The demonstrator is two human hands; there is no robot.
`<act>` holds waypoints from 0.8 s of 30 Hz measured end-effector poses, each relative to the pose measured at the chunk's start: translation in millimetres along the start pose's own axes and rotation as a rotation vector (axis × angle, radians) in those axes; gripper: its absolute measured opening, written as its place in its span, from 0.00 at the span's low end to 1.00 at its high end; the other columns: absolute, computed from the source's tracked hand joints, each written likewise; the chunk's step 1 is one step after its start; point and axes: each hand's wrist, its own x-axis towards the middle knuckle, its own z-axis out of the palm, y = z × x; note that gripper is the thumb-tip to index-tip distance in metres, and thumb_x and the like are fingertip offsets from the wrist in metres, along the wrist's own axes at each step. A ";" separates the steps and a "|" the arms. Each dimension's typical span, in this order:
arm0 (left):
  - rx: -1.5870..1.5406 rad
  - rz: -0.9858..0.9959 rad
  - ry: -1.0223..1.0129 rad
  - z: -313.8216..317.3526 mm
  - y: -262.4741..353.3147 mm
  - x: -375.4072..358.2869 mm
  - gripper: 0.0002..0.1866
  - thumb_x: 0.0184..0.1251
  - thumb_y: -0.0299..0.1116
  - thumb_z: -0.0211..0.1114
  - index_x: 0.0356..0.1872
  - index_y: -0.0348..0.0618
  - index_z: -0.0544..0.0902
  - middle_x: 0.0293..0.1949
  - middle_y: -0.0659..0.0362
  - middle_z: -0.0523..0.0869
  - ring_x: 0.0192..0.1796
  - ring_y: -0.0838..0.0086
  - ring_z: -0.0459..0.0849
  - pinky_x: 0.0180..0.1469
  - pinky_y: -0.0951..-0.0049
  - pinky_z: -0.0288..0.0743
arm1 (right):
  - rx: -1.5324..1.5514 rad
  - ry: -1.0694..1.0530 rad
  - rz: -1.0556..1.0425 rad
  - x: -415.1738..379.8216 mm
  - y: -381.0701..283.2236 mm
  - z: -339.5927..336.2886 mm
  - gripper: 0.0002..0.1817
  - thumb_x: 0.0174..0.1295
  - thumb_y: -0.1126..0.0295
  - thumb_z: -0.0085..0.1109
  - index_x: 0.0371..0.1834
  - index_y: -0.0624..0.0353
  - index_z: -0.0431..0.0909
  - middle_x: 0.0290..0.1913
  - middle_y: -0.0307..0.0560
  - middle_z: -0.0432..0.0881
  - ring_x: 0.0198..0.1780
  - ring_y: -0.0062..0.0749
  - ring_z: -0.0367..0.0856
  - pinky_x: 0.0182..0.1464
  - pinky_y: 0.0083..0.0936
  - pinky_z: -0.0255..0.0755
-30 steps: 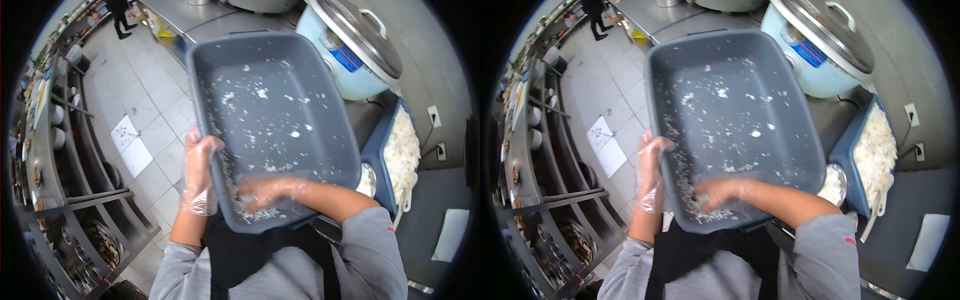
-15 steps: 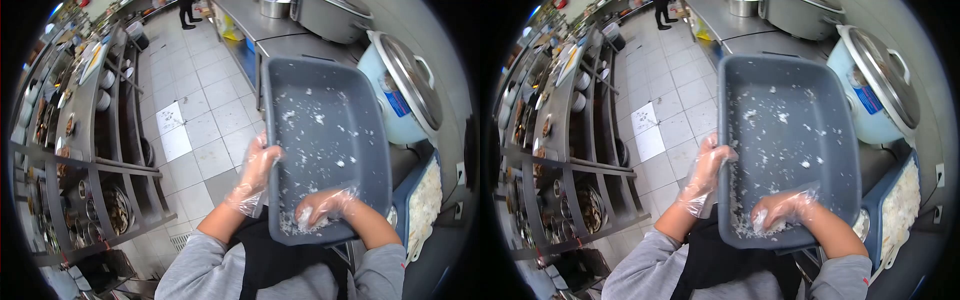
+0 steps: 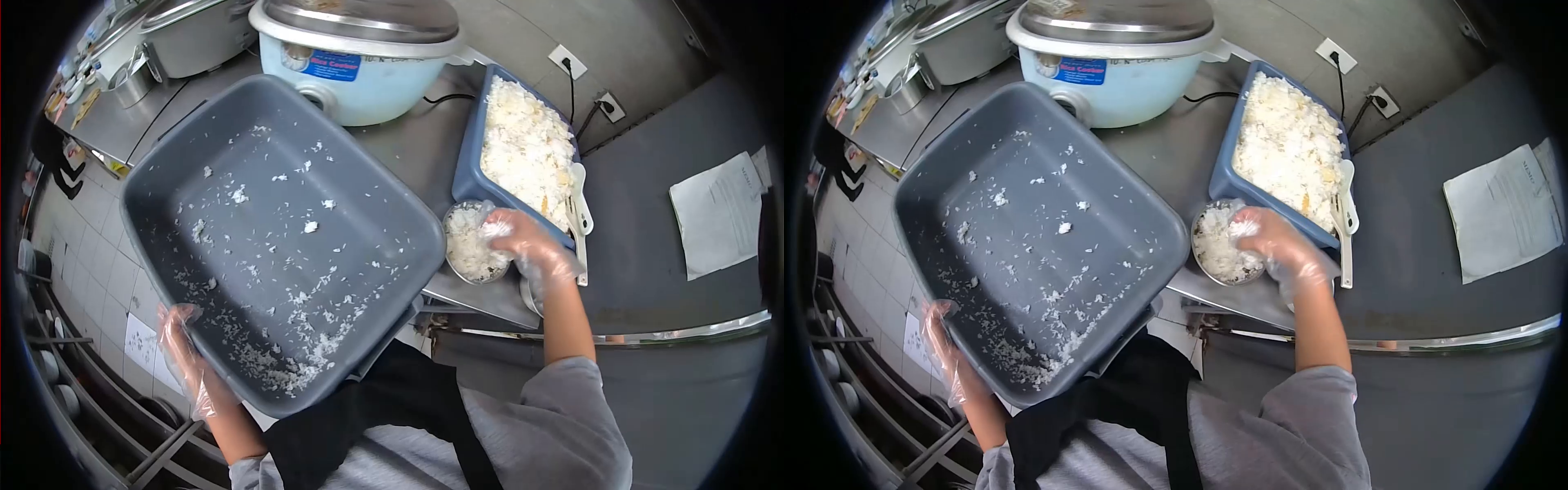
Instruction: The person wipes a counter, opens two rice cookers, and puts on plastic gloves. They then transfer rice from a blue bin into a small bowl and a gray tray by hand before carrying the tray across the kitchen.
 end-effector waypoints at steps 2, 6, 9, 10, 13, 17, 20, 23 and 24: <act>0.032 0.010 0.001 1.6 0.5 -0.2 0.15 0.67 0.42 0.52 0.34 0.40 0.77 0.36 0.59 0.78 0.40 0.74 0.77 0.45 0.73 0.71 | -0.318 0.200 -0.104 -6.4 24.6 16.5 0.27 0.48 0.72 0.64 0.56 0.57 0.76 0.48 0.52 0.81 0.52 0.38 0.78 0.58 0.28 0.67; -0.079 -0.114 0.066 -10.7 -18.4 9.1 0.17 0.63 0.46 0.56 0.32 0.40 0.77 0.30 0.60 0.77 0.36 0.76 0.77 0.40 0.76 0.72 | -0.110 0.362 -0.323 -18.8 57.9 35.7 0.23 0.51 0.77 0.58 0.54 0.57 0.78 0.50 0.54 0.81 0.54 0.42 0.79 0.58 0.28 0.69; -0.093 -0.082 0.090 -6.0 -14.0 6.9 0.14 0.60 0.42 0.57 0.33 0.40 0.78 0.30 0.61 0.78 0.37 0.75 0.77 0.40 0.76 0.72 | -0.077 0.461 -0.318 -11.8 65.8 56.9 0.17 0.51 0.80 0.56 0.45 0.58 0.82 0.45 0.56 0.82 0.48 0.41 0.82 0.51 0.27 0.72; -0.083 -0.061 0.101 -7.0 -11.2 7.0 0.13 0.58 0.40 0.58 0.33 0.40 0.78 0.30 0.61 0.78 0.37 0.75 0.77 0.40 0.76 0.72 | -0.089 0.471 -0.269 -6.8 67.4 58.3 0.17 0.51 0.80 0.56 0.45 0.58 0.83 0.42 0.56 0.83 0.46 0.43 0.82 0.49 0.30 0.73; -0.141 -0.164 0.159 -27.8 -34.1 17.9 0.10 0.56 0.32 0.57 0.36 0.39 0.80 0.30 0.59 0.82 0.36 0.73 0.79 0.43 0.75 0.72 | -0.249 0.502 -0.225 21.3 62.6 62.2 0.14 0.51 0.79 0.54 0.41 0.57 0.83 0.34 0.59 0.83 0.40 0.51 0.82 0.44 0.39 0.74; -0.180 -0.124 0.146 -10.5 -16.6 10.8 0.13 0.54 0.33 0.59 0.37 0.35 0.79 0.28 0.57 0.82 0.34 0.73 0.81 0.39 0.75 0.74 | -0.672 0.596 -0.244 48.8 68.3 56.6 0.12 0.50 0.72 0.59 0.39 0.56 0.83 0.31 0.58 0.83 0.37 0.54 0.82 0.42 0.43 0.75; -0.262 -0.306 0.220 -0.6 0.4 11.3 0.15 0.51 0.31 0.61 0.40 0.38 0.76 0.26 0.59 0.80 0.30 0.75 0.79 0.36 0.78 0.74 | -0.754 0.537 -0.251 34.0 55.6 44.7 0.16 0.48 0.66 0.66 0.41 0.58 0.82 0.34 0.55 0.83 0.40 0.50 0.82 0.43 0.42 0.75; -0.386 -0.276 0.186 5.9 5.7 7.7 0.15 0.49 0.31 0.61 0.40 0.39 0.75 0.26 0.60 0.79 0.29 0.76 0.78 0.35 0.79 0.73 | -0.781 0.479 -0.357 -5.4 -2.3 23.9 0.21 0.48 0.66 0.67 0.47 0.60 0.80 0.41 0.56 0.83 0.44 0.49 0.81 0.46 0.39 0.75; -0.400 -0.284 0.200 7.5 7.6 6.8 0.15 0.49 0.30 0.61 0.40 0.39 0.75 0.26 0.60 0.79 0.29 0.76 0.78 0.34 0.79 0.73 | -0.773 0.534 -0.389 -11.5 -17.8 21.1 0.21 0.49 0.66 0.67 0.48 0.60 0.80 0.42 0.57 0.83 0.44 0.48 0.81 0.47 0.38 0.74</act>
